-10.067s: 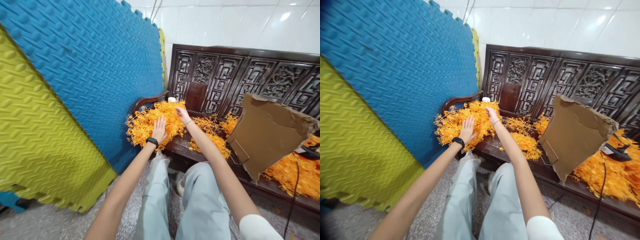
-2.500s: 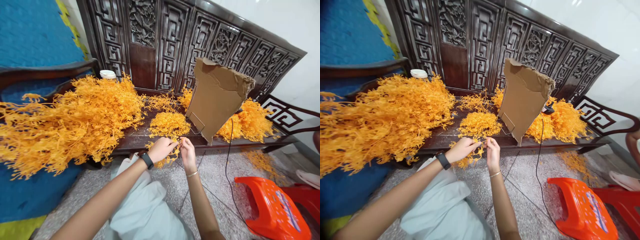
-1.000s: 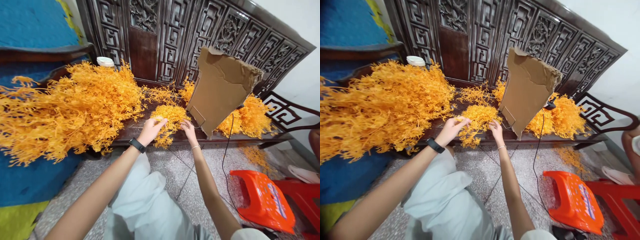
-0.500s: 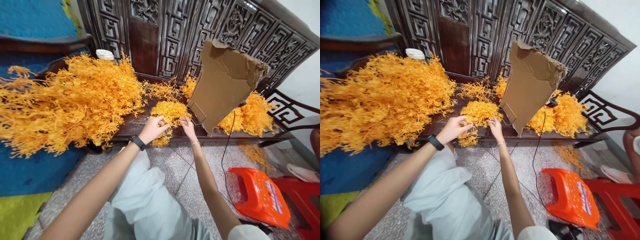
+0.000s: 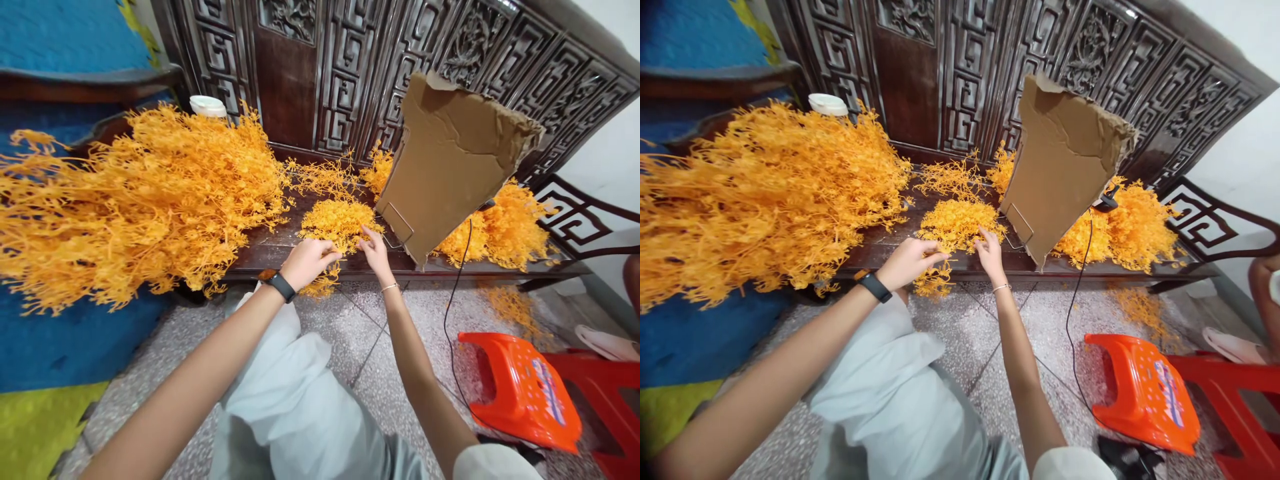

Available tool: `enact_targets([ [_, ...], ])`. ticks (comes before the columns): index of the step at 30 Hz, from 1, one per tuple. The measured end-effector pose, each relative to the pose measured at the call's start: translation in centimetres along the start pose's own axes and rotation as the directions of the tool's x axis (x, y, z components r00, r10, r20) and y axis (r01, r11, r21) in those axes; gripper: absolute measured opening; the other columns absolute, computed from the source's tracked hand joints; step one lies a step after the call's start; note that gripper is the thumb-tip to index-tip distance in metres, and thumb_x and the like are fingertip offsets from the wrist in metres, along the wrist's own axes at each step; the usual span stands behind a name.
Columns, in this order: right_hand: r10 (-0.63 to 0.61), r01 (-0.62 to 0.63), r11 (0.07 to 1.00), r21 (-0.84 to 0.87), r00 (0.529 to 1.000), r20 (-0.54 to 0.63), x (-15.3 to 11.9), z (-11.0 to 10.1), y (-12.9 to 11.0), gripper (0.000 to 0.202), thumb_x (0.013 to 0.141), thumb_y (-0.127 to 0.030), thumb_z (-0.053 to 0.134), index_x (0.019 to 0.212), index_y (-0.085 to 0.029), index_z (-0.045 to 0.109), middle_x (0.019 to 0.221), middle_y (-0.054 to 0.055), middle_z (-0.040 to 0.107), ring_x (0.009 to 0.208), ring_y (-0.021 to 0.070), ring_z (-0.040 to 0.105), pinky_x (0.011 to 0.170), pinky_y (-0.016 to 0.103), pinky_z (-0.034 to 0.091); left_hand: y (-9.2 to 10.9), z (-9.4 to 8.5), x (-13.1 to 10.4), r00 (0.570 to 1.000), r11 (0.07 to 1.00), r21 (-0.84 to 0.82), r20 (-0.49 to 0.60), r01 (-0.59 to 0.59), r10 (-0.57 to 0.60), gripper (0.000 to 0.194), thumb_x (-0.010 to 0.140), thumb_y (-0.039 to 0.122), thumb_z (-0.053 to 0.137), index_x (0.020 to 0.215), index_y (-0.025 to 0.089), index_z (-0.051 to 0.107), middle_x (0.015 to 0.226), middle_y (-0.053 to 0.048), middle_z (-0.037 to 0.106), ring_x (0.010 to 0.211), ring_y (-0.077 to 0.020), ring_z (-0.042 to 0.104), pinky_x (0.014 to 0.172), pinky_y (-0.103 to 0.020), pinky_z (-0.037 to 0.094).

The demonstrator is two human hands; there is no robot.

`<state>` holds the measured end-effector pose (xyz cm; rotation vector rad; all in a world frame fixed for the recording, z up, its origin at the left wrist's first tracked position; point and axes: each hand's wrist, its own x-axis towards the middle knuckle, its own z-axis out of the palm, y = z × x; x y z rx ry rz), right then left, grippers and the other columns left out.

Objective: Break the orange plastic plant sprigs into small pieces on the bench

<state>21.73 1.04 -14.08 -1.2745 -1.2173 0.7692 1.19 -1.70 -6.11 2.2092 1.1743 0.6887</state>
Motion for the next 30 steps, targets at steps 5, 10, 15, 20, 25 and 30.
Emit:
enact_targets([
  [5, -0.066, 0.017, 0.985, 0.171, 0.958, 0.280, -3.7, 0.9, -5.6, 0.042, 0.082, -0.053, 0.046, 0.094, -0.021, 0.069, 0.090, 0.006, 0.068, 0.086, 0.0162, 0.063, 0.082, 0.032, 0.048, 1.2, 0.3, -0.4, 1.000, 0.979, 0.202, -0.001, 0.000, 0.001, 0.025, 0.083, 0.029, 0.049, 0.069, 0.018, 0.066, 0.059, -0.005, 0.061, 0.055, -0.0157, 0.051, 0.055, -0.026, 0.030],
  [10, -0.171, 0.165, 0.985, 0.045, 0.968, 0.183, -5.9, 0.7, -8.6, 0.012, 0.071, -0.031, 0.069, 0.074, -0.020, 0.067, 0.078, 0.001, 0.065, 0.075, 0.0130, 0.059, 0.075, 0.027, 0.047, 1.9, 0.6, -0.6, 0.999, 0.982, 0.187, -0.020, -0.041, 0.046, 0.028, 0.085, 0.032, 0.047, 0.073, 0.017, 0.067, 0.061, -0.005, 0.063, 0.056, -0.0154, 0.052, 0.054, -0.025, 0.029],
  [15, -0.126, 0.116, 0.981, 0.155, 0.990, 0.056, -6.0, 0.2, -8.8, 0.011, 0.070, -0.028, 0.068, 0.070, -0.019, 0.061, 0.072, -0.001, 0.060, 0.070, 0.0111, 0.055, 0.070, 0.025, 0.046, 2.8, 0.3, -0.6, 0.992, 0.988, -0.095, -0.050, -0.121, 0.116, 0.026, 0.081, 0.035, 0.053, 0.066, 0.017, 0.063, 0.058, 0.001, 0.058, 0.056, -0.0112, 0.048, 0.058, -0.025, 0.031],
  [20, -0.022, -0.015, 0.931, 0.365, 0.995, 0.098, -6.2, -0.6, -8.8, 0.017, 0.074, -0.033, 0.063, 0.070, -0.020, 0.053, 0.066, -0.003, 0.049, 0.061, 0.0083, 0.048, 0.062, 0.022, 0.042, 4.6, 0.6, -0.1, 0.992, 0.924, -0.361, -0.026, -0.127, 0.127, 0.026, 0.078, 0.030, 0.055, 0.056, 0.016, 0.055, 0.054, 0.003, 0.050, 0.055, -0.0088, 0.042, 0.057, -0.025, 0.031],
  [25, -0.010, -0.054, 0.891, 0.451, 0.991, 0.137, -6.6, -0.8, -9.0, 0.026, 0.071, -0.043, 0.063, 0.072, -0.023, 0.048, 0.063, -0.003, 0.048, 0.057, 0.0103, 0.046, 0.058, 0.026, 0.045, 5.6, 1.0, 0.3, 0.987, 0.754, -0.651, 0.046, -0.086, 0.152, 0.036, 0.081, 0.034, 0.052, 0.050, 0.017, 0.044, 0.053, 0.003, 0.045, 0.055, -0.0086, 0.042, 0.059, -0.025, 0.035],
  [30, -0.059, -0.059, 0.836, 0.545, 0.979, 0.196, -6.9, -0.1, -8.8, 0.023, 0.074, -0.038, 0.061, 0.072, -0.024, 0.042, 0.056, -0.005, 0.038, 0.053, 0.0099, 0.045, 0.056, 0.025, 0.045, 6.2, 1.1, 0.1, 0.986, 0.597, -0.801, 0.136, 0.052, 0.096, 0.042, 0.082, 0.037, 0.048, 0.047, 0.017, 0.040, 0.052, 0.001, 0.044, 0.052, -0.0078, 0.038, 0.051, -0.024, 0.034],
])
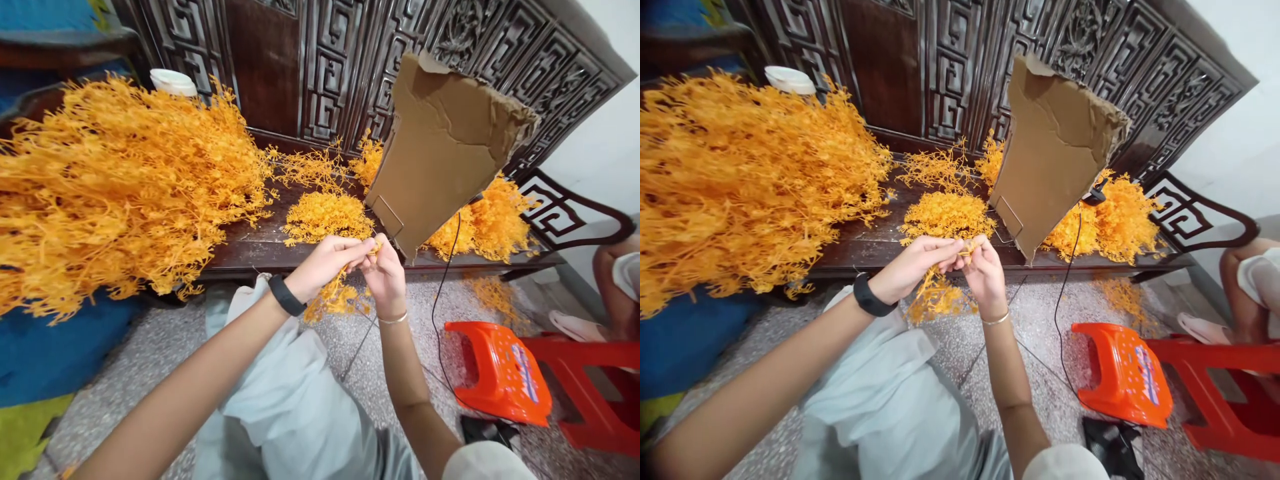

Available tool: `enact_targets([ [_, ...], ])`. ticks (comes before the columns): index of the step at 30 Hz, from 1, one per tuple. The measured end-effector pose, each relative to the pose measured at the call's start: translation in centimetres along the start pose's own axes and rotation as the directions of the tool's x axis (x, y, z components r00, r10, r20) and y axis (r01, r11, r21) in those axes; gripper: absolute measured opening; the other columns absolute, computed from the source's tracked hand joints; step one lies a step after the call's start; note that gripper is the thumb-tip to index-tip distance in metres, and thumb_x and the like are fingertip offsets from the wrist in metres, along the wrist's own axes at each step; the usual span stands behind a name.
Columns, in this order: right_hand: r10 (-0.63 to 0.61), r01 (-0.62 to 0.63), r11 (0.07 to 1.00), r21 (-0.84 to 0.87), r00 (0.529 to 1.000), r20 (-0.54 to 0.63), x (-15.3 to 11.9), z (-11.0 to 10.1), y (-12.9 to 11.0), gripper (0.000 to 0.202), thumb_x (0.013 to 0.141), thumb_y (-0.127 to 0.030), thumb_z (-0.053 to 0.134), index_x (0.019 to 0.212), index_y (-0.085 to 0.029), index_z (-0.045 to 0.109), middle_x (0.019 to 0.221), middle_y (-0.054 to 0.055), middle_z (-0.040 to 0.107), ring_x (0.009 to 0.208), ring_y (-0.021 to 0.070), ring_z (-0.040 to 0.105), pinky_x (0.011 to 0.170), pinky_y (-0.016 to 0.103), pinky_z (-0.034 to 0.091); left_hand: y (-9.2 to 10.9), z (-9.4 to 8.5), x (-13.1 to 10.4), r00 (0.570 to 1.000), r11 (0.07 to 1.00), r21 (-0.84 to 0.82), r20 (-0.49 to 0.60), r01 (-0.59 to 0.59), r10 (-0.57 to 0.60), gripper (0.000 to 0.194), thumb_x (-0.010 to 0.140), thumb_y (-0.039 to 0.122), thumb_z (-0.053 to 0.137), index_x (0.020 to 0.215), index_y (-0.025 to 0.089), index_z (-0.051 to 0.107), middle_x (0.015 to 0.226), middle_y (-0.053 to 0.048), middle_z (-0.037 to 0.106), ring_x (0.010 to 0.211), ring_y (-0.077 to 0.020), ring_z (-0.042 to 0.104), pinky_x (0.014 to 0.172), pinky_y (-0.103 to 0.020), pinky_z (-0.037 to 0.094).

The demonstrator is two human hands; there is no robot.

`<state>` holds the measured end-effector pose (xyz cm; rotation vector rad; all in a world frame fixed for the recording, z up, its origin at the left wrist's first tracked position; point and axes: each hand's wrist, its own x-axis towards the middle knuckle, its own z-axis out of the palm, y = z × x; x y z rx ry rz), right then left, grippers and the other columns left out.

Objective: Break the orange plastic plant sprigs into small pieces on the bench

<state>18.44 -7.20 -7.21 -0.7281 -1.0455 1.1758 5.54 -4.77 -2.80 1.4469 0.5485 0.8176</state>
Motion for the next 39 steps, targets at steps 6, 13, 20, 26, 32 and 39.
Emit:
enact_targets([
  [6, -0.035, 0.036, 0.986, 0.162, 0.999, -0.012, 0.6, -0.2, 0.1, 0.023, 0.071, -0.030, 0.067, 0.070, -0.024, 0.045, 0.057, -0.005, 0.035, 0.052, 0.0090, 0.040, 0.059, 0.024, 0.047, 0.1, -0.7, 0.0, 0.997, 0.991, -0.129, -0.069, 0.030, -0.039, 0.049, 0.081, 0.047, 0.051, 0.046, 0.018, 0.033, 0.048, 0.003, 0.031, 0.047, -0.0068, 0.033, 0.049, -0.024, 0.038],
  [13, -0.114, 0.129, 0.991, 0.021, 0.935, -0.336, 1.6, -3.1, 1.2, 0.024, 0.078, -0.046, 0.056, 0.074, -0.025, 0.045, 0.071, -0.003, 0.042, 0.064, 0.0096, 0.046, 0.082, 0.031, 0.048, 0.5, -2.6, -0.4, 0.965, 0.985, -0.164, -0.262, -0.060, 0.015, 0.048, 0.087, 0.044, 0.043, 0.047, 0.018, 0.034, 0.051, 0.002, 0.034, 0.048, -0.0070, 0.038, 0.056, -0.026, 0.042],
  [20, -0.226, 0.050, 0.937, -0.345, 0.841, -0.492, 1.9, -3.6, 6.0, 0.027, 0.067, -0.028, 0.069, 0.083, -0.020, 0.050, 0.077, -0.002, 0.052, 0.067, 0.0081, 0.052, 0.067, 0.023, 0.045, -1.4, -1.7, 1.1, 0.904, 1.000, -0.005, -0.428, 0.013, -0.014, 0.034, 0.083, 0.038, 0.056, 0.057, 0.016, 0.058, 0.050, 0.002, 0.046, 0.045, -0.0054, 0.038, 0.046, -0.024, 0.030],
  [26, -0.217, -0.019, 0.919, -0.395, 0.811, -0.543, 4.3, -4.6, 8.6, 0.026, 0.062, -0.025, 0.069, 0.079, -0.015, 0.051, 0.077, -0.001, 0.055, 0.065, 0.0077, 0.052, 0.070, 0.024, 0.046, -1.8, -2.5, 1.8, 0.859, 0.998, 0.011, -0.509, 0.069, -0.054, 0.035, 0.081, 0.036, 0.059, 0.053, 0.015, 0.060, 0.039, 0.004, 0.044, 0.033, -0.0032, 0.034, 0.040, -0.022, 0.024],
  [32, -0.166, -0.053, 0.920, -0.389, 0.846, -0.508, 6.3, -4.8, 8.8, 0.038, 0.061, -0.022, 0.067, 0.097, -0.015, 0.056, 0.110, 0.009, 0.059, 0.082, 0.0116, 0.058, 0.081, 0.028, 0.047, -2.1, -3.4, 1.9, 0.835, 0.996, 0.039, -0.549, 0.079, -0.045, 0.036, 0.080, 0.030, 0.060, 0.049, 0.014, 0.058, 0.040, 0.004, 0.047, 0.035, -0.0022, 0.037, 0.042, -0.021, 0.027],
  [39, -0.053, -0.074, 0.951, -0.299, 0.916, -0.397, 3.1, -2.4, 6.1, 0.020, 0.072, -0.028, 0.061, 0.089, -0.017, 0.060, 0.098, 0.005, 0.064, 0.076, 0.0121, 0.063, 0.078, 0.031, 0.049, -3.2, -4.4, 1.8, 0.815, 0.994, 0.046, -0.577, 0.095, -0.051, 0.034, 0.077, 0.032, 0.063, 0.049, 0.014, 0.058, 0.041, 0.005, 0.047, 0.035, -0.0029, 0.034, 0.043, -0.022, 0.026],
])
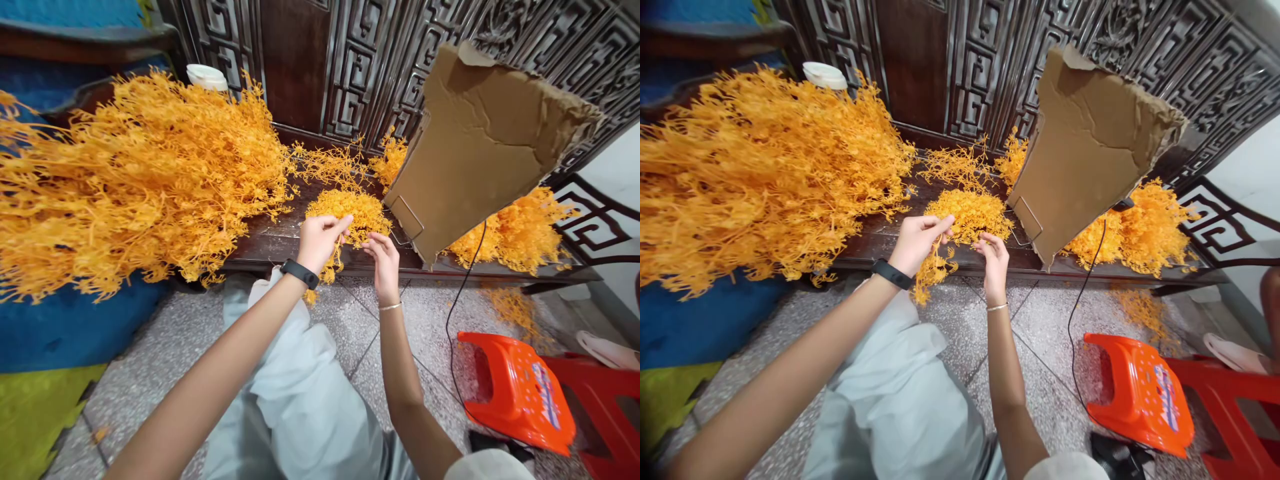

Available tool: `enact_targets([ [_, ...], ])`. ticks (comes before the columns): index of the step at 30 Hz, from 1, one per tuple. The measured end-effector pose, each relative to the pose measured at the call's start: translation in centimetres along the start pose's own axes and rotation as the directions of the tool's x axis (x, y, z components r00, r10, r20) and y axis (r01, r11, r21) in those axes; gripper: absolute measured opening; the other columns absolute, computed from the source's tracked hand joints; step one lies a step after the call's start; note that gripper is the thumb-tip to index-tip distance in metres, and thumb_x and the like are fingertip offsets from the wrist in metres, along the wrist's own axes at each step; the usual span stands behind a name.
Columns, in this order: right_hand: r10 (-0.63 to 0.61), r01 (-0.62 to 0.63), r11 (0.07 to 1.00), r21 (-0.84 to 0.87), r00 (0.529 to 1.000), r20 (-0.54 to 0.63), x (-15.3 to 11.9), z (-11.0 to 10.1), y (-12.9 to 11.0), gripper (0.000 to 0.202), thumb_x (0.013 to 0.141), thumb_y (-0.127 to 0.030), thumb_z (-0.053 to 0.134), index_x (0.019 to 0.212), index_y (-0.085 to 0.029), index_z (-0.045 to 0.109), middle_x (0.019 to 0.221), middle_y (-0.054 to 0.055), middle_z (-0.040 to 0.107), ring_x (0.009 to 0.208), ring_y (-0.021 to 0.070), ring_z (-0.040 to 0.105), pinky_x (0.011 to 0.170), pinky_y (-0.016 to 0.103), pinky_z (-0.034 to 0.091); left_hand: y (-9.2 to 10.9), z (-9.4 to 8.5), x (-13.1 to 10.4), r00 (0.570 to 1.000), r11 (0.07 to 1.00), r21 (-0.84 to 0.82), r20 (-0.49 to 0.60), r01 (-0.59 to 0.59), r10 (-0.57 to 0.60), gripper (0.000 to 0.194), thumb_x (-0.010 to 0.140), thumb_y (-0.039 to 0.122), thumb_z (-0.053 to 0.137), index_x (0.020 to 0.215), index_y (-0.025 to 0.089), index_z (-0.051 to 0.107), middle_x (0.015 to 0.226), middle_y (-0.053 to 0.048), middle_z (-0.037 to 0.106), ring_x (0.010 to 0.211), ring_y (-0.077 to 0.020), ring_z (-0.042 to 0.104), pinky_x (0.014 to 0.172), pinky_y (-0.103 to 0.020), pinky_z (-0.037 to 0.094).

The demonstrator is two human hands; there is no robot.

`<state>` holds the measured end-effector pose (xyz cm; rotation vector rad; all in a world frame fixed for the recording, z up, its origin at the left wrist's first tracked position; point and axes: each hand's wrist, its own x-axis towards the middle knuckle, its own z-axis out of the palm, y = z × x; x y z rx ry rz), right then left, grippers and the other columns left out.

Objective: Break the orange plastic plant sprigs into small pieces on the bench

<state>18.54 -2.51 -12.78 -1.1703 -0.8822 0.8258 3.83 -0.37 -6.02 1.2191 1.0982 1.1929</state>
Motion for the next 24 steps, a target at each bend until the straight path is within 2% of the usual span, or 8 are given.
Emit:
enact_targets([
  [3, -0.022, 0.024, 1.000, -0.003, 0.977, 0.211, -2.2, 0.3, -2.1, 0.021, 0.080, -0.037, 0.054, 0.078, -0.017, 0.061, 0.082, 0.003, 0.066, 0.070, 0.0119, 0.063, 0.073, 0.030, 0.050, -0.7, 0.1, 0.0, 0.996, 0.996, -0.010, 0.003, -0.087, 0.087, 0.036, 0.073, 0.036, 0.067, 0.046, 0.014, 0.057, 0.040, 0.005, 0.046, 0.040, -0.0040, 0.038, 0.047, -0.022, 0.029],
  [6, -0.032, 0.055, 0.997, -0.051, 0.925, 0.379, -3.7, 0.6, -3.2, 0.021, 0.079, -0.038, 0.058, 0.077, -0.018, 0.061, 0.078, 0.003, 0.065, 0.071, 0.0124, 0.062, 0.072, 0.029, 0.051, -1.0, 0.6, -0.4, 0.997, 0.997, -0.056, 0.048, -0.056, 0.059, 0.035, 0.071, 0.040, 0.068, 0.049, 0.014, 0.059, 0.042, 0.004, 0.048, 0.040, -0.0046, 0.040, 0.045, -0.022, 0.030],
  [8, -0.064, 0.103, 0.992, -0.079, 0.917, 0.393, -4.3, 0.7, -3.5, 0.017, 0.076, -0.034, 0.063, 0.083, -0.019, 0.060, 0.083, 0.002, 0.065, 0.075, 0.0126, 0.062, 0.074, 0.029, 0.051, -1.0, 0.8, -0.7, 0.996, 0.996, -0.090, 0.088, 0.010, -0.003, 0.033, 0.070, 0.040, 0.068, 0.051, 0.014, 0.060, 0.042, 0.004, 0.049, 0.038, -0.0051, 0.040, 0.042, -0.022, 0.030],
  [11, -0.207, 0.266, 0.952, -0.152, 0.924, 0.322, -4.8, 0.5, -3.6, 0.023, 0.075, -0.028, 0.067, 0.095, -0.022, 0.057, 0.093, 0.003, 0.062, 0.084, 0.0138, 0.061, 0.076, 0.031, 0.050, -1.0, 1.0, -1.3, 0.983, 0.984, -0.132, 0.153, 0.120, -0.099, 0.029, 0.074, 0.035, 0.066, 0.055, 0.013, 0.062, 0.046, 0.002, 0.053, 0.037, -0.0059, 0.042, 0.039, -0.022, 0.030],
  [13, -0.333, 0.414, 0.868, -0.273, 0.894, 0.299, -5.0, 0.2, -3.8, 0.022, 0.076, -0.025, 0.065, 0.097, -0.023, 0.058, 0.102, 0.005, 0.059, 0.096, 0.0161, 0.058, 0.083, 0.034, 0.049, -1.1, 0.9, -1.5, 0.970, 0.973, -0.148, 0.195, 0.178, -0.148, 0.026, 0.076, 0.031, 0.064, 0.059, 0.013, 0.064, 0.053, 0.000, 0.058, 0.039, -0.0060, 0.044, 0.040, -0.021, 0.033],
  [16, -0.438, 0.571, 0.704, -0.423, 0.817, 0.375, -5.2, -0.1, -4.4, 0.013, 0.079, -0.026, 0.062, 0.092, -0.023, 0.063, 0.109, 0.006, 0.054, 0.110, 0.0185, 0.051, 0.095, 0.039, 0.043, -1.4, 0.6, -1.5, 0.952, 0.959, -0.168, 0.244, 0.229, -0.185, 0.024, 0.077, 0.030, 0.063, 0.060, 0.013, 0.066, 0.060, -0.002, 0.061, 0.046, -0.0059, 0.048, 0.045, -0.020, 0.037],
  [20, -0.402, 0.652, 0.565, -0.506, 0.753, 0.522, -5.2, -0.3, -4.4, 0.025, 0.078, -0.030, 0.064, 0.101, -0.025, 0.061, 0.115, 0.006, 0.052, 0.113, 0.0203, 0.049, 0.097, 0.042, 0.041, -1.8, 0.3, -1.2, 0.925, 0.938, -0.192, 0.311, 0.288, -0.220, 0.024, 0.078, 0.033, 0.060, 0.066, 0.014, 0.068, 0.066, -0.002, 0.063, 0.051, -0.0065, 0.051, 0.050, -0.021, 0.038],
  [24, -0.409, 0.677, 0.423, -0.602, 0.736, 0.540, -4.9, -0.6, -3.5, 0.023, 0.082, -0.029, 0.059, 0.105, -0.026, 0.063, 0.119, 0.007, 0.052, 0.113, 0.0217, 0.048, 0.093, 0.042, 0.041, -2.1, 0.0, -0.8, 0.895, 0.935, -0.164, 0.381, 0.314, -0.233, 0.024, 0.076, 0.038, 0.062, 0.071, 0.015, 0.068, 0.075, -0.003, 0.065, 0.061, -0.0081, 0.055, 0.055, -0.020, 0.039],
])
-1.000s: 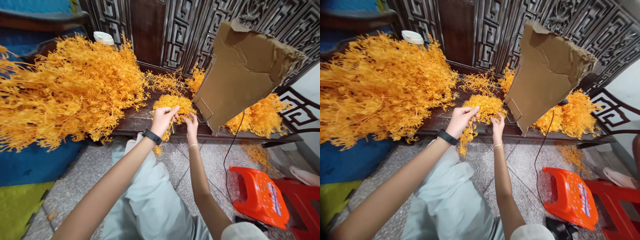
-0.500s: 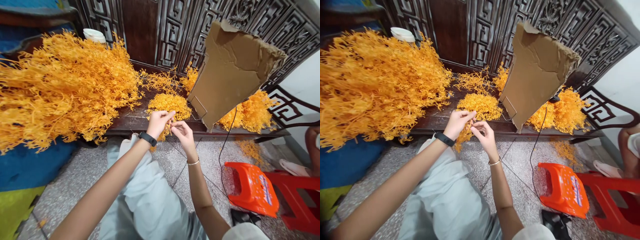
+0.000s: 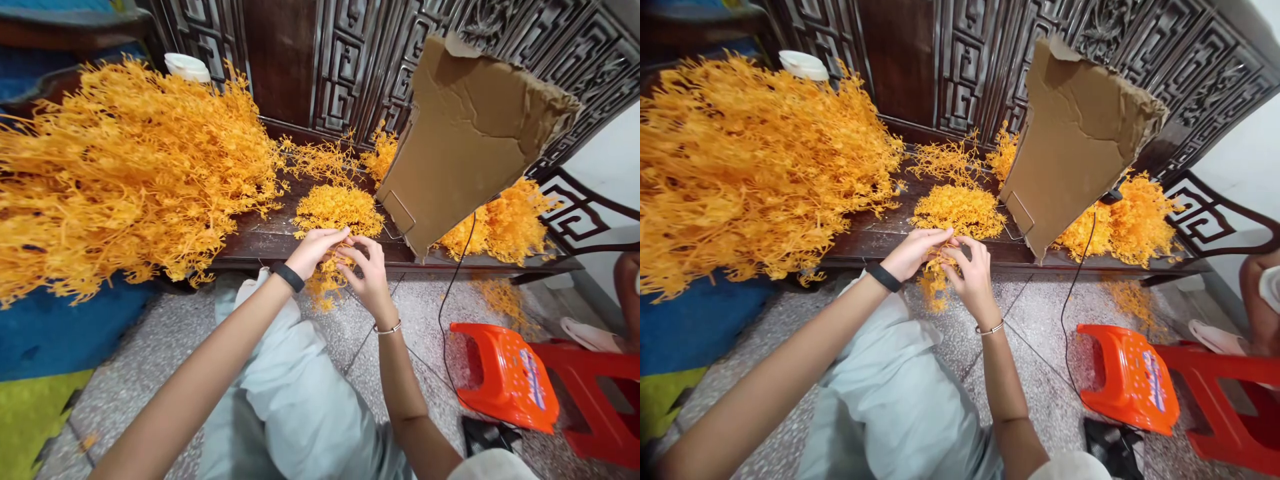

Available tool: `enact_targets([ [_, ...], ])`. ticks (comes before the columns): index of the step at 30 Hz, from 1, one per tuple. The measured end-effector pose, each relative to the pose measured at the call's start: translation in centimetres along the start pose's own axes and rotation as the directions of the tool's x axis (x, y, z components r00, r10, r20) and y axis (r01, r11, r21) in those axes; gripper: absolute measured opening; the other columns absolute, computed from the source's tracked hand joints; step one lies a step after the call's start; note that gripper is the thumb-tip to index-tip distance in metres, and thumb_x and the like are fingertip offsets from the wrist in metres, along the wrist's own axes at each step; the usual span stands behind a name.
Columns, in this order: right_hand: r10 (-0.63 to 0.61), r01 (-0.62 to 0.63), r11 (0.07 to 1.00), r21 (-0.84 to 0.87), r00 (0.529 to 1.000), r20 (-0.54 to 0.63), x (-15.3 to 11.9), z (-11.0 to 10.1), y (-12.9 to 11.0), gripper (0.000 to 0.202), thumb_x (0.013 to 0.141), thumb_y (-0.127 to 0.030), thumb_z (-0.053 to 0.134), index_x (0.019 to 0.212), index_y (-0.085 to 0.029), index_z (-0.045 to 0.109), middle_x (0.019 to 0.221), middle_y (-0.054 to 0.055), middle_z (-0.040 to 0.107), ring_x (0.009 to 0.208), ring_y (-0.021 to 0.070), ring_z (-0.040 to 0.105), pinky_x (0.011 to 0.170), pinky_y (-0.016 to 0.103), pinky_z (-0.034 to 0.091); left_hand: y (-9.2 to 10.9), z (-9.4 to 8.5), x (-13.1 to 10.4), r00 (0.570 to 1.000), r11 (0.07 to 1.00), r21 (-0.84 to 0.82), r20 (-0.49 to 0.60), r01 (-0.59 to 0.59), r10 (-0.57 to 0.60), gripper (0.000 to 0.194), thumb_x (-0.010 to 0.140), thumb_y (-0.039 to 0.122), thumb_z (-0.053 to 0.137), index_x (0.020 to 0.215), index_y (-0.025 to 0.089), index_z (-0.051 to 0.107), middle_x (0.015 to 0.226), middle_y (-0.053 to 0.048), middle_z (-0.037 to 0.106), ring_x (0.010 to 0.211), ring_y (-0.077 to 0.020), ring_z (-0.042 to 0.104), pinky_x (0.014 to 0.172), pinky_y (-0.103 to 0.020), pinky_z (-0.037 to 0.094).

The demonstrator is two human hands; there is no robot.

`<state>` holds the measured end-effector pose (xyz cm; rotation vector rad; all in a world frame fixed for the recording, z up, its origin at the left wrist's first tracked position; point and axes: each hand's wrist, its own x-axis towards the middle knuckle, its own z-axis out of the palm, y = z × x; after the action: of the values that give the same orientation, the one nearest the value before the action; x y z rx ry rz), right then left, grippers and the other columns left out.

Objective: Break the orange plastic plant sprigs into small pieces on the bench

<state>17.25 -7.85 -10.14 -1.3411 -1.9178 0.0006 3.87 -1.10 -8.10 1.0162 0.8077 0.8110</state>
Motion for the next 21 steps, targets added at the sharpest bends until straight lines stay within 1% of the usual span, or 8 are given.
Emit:
enact_targets([
  [3, -0.001, 0.001, 1.000, 0.002, 0.998, -0.064, -0.3, 0.3, 0.4, 0.020, 0.084, -0.028, 0.057, 0.101, -0.029, 0.067, 0.114, 0.005, 0.056, 0.107, 0.0200, 0.051, 0.090, 0.040, 0.042, 0.1, -0.2, 0.0, 0.999, 1.000, 0.000, 0.044, 0.018, -0.018, 0.026, 0.076, 0.040, 0.061, 0.068, 0.016, 0.064, 0.073, -0.001, 0.064, 0.061, -0.0072, 0.054, 0.055, -0.019, 0.040],
  [6, 0.037, -0.021, 0.993, 0.117, 0.991, -0.130, -0.4, 0.4, 0.3, 0.021, 0.085, -0.026, 0.055, 0.101, -0.030, 0.068, 0.106, 0.004, 0.060, 0.100, 0.0178, 0.055, 0.086, 0.038, 0.044, 0.1, -0.1, -0.1, 0.995, 1.000, -0.017, 0.096, 0.023, -0.021, 0.029, 0.078, 0.040, 0.060, 0.061, 0.015, 0.056, 0.063, 0.000, 0.059, 0.054, -0.0073, 0.053, 0.051, -0.020, 0.042],
  [8, 0.075, -0.044, 0.981, 0.189, 0.984, -0.160, -0.4, 0.3, 0.0, 0.020, 0.085, -0.026, 0.056, 0.100, -0.031, 0.068, 0.101, 0.004, 0.061, 0.096, 0.0175, 0.057, 0.084, 0.038, 0.045, -0.1, -0.1, 0.0, 0.993, 1.000, -0.007, 0.118, 0.003, -0.003, 0.030, 0.078, 0.040, 0.060, 0.062, 0.015, 0.056, 0.063, 0.000, 0.058, 0.053, -0.0080, 0.054, 0.049, -0.021, 0.043],
  [11, 0.166, -0.106, 0.957, 0.269, 0.964, -0.210, -0.2, 0.1, -0.5, 0.015, 0.083, -0.027, 0.058, 0.092, -0.031, 0.069, 0.093, 0.003, 0.063, 0.093, 0.0180, 0.057, 0.085, 0.039, 0.045, -0.3, -0.4, 0.2, 0.988, 0.996, -0.033, 0.130, -0.078, 0.081, 0.027, 0.078, 0.039, 0.060, 0.066, 0.014, 0.060, 0.068, -0.001, 0.061, 0.059, -0.0074, 0.057, 0.057, -0.022, 0.046],
  [15, 0.324, -0.213, 0.911, 0.352, 0.899, -0.295, 0.0, -0.4, -0.4, 0.011, 0.081, -0.028, 0.060, 0.084, -0.027, 0.070, 0.088, 0.003, 0.061, 0.090, 0.0174, 0.056, 0.083, 0.037, 0.045, -0.3, -1.2, 0.1, 0.969, 0.977, -0.131, 0.157, -0.170, 0.189, 0.031, 0.077, 0.044, 0.060, 0.073, 0.014, 0.062, 0.078, -0.004, 0.066, 0.073, -0.0095, 0.062, 0.074, -0.025, 0.047],
  [18, 0.384, -0.240, 0.840, 0.486, 0.897, -0.219, 0.1, -0.5, -0.4, 0.009, 0.079, -0.027, 0.063, 0.082, -0.025, 0.070, 0.082, 0.002, 0.061, 0.082, 0.0160, 0.056, 0.076, 0.034, 0.045, -0.2, -1.4, -0.3, 0.932, 0.972, -0.185, 0.303, -0.146, 0.198, 0.037, 0.069, 0.045, 0.069, 0.090, 0.016, 0.061, 0.097, -0.007, 0.066, 0.091, -0.0141, 0.062, 0.082, -0.028, 0.046],
  [20, 0.392, -0.249, 0.797, 0.550, 0.906, -0.160, 0.1, -0.4, -0.5, 0.007, 0.078, -0.025, 0.064, 0.080, -0.024, 0.070, 0.080, 0.002, 0.064, 0.079, 0.0155, 0.058, 0.074, 0.032, 0.045, -0.1, -1.2, -0.7, 0.895, 0.979, -0.170, 0.412, -0.108, 0.170, 0.046, 0.064, 0.038, 0.075, 0.102, 0.017, 0.059, 0.107, -0.008, 0.064, 0.099, -0.0158, 0.060, 0.085, -0.029, 0.046],
  [21, 0.398, -0.255, 0.784, 0.566, 0.906, -0.144, 0.1, -0.3, -0.6, 0.007, 0.077, -0.024, 0.064, 0.079, -0.023, 0.070, 0.080, 0.002, 0.065, 0.079, 0.0154, 0.058, 0.073, 0.032, 0.045, -0.1, -1.1, -0.8, 0.885, 0.986, -0.139, 0.441, -0.097, 0.149, 0.047, 0.063, 0.031, 0.076, 0.105, 0.017, 0.059, 0.108, -0.008, 0.063, 0.100, -0.0157, 0.059, 0.085, -0.029, 0.046],
])
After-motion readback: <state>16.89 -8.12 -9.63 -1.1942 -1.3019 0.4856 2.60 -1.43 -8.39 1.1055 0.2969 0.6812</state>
